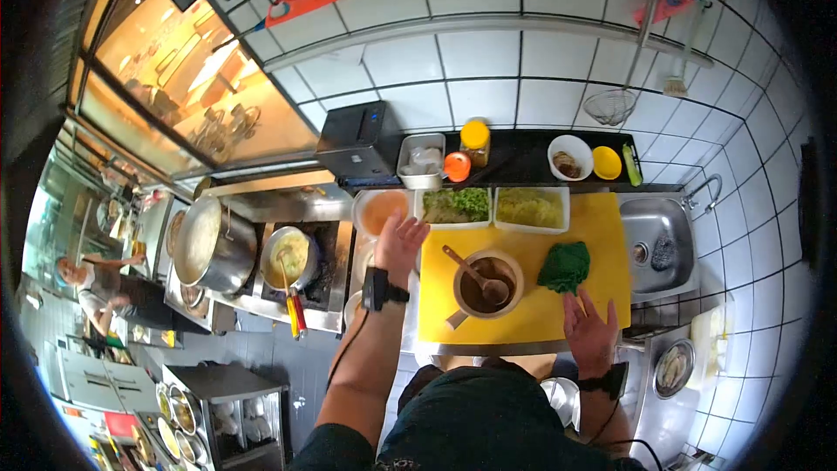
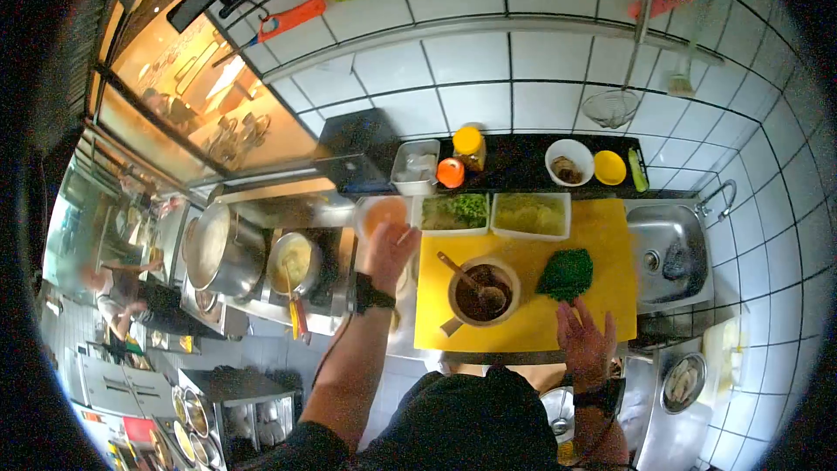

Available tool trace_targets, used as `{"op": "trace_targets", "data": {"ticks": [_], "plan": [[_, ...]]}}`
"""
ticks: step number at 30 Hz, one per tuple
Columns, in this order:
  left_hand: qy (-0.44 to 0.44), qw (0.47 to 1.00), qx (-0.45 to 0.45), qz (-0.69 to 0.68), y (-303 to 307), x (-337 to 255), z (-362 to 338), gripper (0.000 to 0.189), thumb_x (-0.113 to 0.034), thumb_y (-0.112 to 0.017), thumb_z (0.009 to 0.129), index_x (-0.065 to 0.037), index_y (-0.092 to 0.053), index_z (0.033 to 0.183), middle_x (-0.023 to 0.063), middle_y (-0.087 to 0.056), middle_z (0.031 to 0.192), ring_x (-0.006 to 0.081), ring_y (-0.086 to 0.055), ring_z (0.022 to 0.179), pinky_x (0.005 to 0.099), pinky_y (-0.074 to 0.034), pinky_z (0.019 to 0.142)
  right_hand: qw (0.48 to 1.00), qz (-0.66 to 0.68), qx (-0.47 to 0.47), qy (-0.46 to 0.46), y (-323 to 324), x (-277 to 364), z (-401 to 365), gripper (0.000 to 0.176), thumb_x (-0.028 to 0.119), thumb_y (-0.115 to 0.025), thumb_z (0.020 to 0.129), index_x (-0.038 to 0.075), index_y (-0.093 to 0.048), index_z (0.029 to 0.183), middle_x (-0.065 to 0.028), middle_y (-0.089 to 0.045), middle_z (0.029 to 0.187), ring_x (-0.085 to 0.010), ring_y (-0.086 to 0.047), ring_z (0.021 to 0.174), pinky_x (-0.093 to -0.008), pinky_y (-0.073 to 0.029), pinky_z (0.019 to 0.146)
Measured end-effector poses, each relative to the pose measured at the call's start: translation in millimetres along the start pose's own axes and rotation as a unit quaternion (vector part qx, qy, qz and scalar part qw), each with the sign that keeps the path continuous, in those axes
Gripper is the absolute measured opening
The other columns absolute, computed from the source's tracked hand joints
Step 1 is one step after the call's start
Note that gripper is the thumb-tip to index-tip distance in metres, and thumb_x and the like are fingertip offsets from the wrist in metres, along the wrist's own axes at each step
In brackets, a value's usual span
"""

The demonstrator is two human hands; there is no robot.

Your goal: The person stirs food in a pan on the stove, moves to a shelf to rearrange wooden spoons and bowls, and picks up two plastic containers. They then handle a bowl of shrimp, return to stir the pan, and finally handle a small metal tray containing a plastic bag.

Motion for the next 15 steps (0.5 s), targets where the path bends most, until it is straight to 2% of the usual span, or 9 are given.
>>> {"op": "trace_targets", "data": {"ticks": [2,3,5,6,7,10,11,14,15], "plan": [[0.015,1.0,0.005,-0.022,5,7,61,0.05,-0.032,-0.063,0.096,0.001,-0.04,0.125,0.0166,-0.045,0.115,0.0323,-0.057,0.097,0.0483,-0.054,0.091,0.999,0.04,0.026,0.015,34,23,-11,0.067,0.049,-0.054,0.098,-0.001,-0.044,0.143,-0.0238,-0.041,0.149,-0.0324,-0.048,0.132,-0.0436,-0.052,0.098],[0.012,0.999,-0.032,0.008,-15,2,67,0.045,-0.031,-0.062,0.097,0.001,-0.042,0.122,0.0155,-0.047,0.112,0.0318,-0.057,0.096,0.0479,-0.054,0.09,0.961,0.269,0.063,0.019,64,39,-15,0.069,0.05,-0.053,0.098,0.001,-0.042,0.145,-0.0227,-0.04,0.15,-0.031,-0.047,0.133,-0.0435,-0.052,0.098],[0.007,0.998,-0.059,0.033,-42,0,75,0.04,-0.03,-0.06,0.098,0.001,-0.044,0.119,0.0145,-0.048,0.108,0.0313,-0.057,0.094,0.0476,-0.055,0.089,0.943,0.301,0.064,0.125,90,56,-30,0.072,0.052,-0.052,0.098,0.003,-0.038,0.149,-0.0195,-0.04,0.152,-0.0288,-0.047,0.134,-0.0422,-0.049,0.101],[-0.01,0.998,-0.027,0.051,-46,2,84,0.034,-0.028,-0.06,0.098,0.0,-0.046,0.112,0.0142,-0.049,0.104,0.0304,-0.058,0.092,0.0462,-0.055,0.085,0.968,0.107,0.021,0.228,97,63,-41,0.073,0.052,-0.051,0.098,0.004,-0.036,0.15,-0.0175,-0.04,0.152,-0.0279,-0.047,0.134,-0.0411,-0.047,0.103],[-0.029,0.997,0.005,0.068,-49,3,93,0.03,-0.027,-0.059,0.098,0.0,-0.048,0.105,0.0139,-0.05,0.099,0.0295,-0.058,0.09,0.0448,-0.056,0.081,0.972,0.102,0.043,0.206,123,80,-52,0.072,0.05,-0.052,0.098,0.004,-0.035,0.151,-0.0154,-0.04,0.153,-0.0284,-0.048,0.133,-0.0393,-0.044,0.105],[-0.008,0.998,0.054,0.017,-32,11,124,0.029,-0.027,-0.061,0.097,-0.001,-0.049,0.089,0.0133,-0.05,0.083,0.0288,-0.059,0.081,0.0423,-0.057,0.072,0.955,0.115,-0.008,0.274,145,93,-75,0.074,0.049,-0.056,0.097,0.002,-0.036,0.15,-0.0163,-0.045,0.149,-0.0284,-0.05,0.131,-0.0374,-0.048,0.101],[-0.025,0.997,-0.066,0.015,-54,11,115,0.028,-0.023,-0.062,0.095,-0.002,-0.048,0.083,0.013,-0.048,0.073,0.0287,-0.058,0.072,0.0409,-0.056,0.063,0.948,0.165,-0.014,0.272,146,96,-78,0.073,0.047,-0.058,0.096,0.001,-0.038,0.148,-0.0165,-0.047,0.147,-0.028,-0.049,0.132,-0.0367,-0.046,0.104],[-0.048,0.994,-0.064,0.076,-23,21,137,0.024,-0.023,-0.061,0.091,-0.003,-0.052,0.083,0.0112,-0.053,0.072,0.0272,-0.059,0.066,0.0416,-0.057,0.059,0.952,0.196,0.05,0.23,165,101,-65,0.064,0.029,-0.069,0.091,-0.002,-0.045,0.142,-0.0175,-0.046,0.147,-0.027,-0.045,0.135,-0.0391,-0.038,0.113],[-0.074,0.996,-0.034,0.035,-16,26,144,0.024,-0.026,-0.061,0.09,-0.004,-0.055,0.084,0.0116,-0.054,0.072,0.0272,-0.06,0.065,0.0412,-0.057,0.059,0.965,0.129,0.087,0.209,175,102,-56,0.062,0.032,-0.064,0.095,0.0,-0.043,0.144,-0.0177,-0.046,0.147,-0.0281,-0.048,0.132,-0.0396,-0.043,0.109]]}}
Point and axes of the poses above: each hand's wrist, its own z-axis towards the middle knuckle, its own y-axis out of the back of the hand, x = y × z, the point moved 1 cm from there along z, towards the middle knuckle
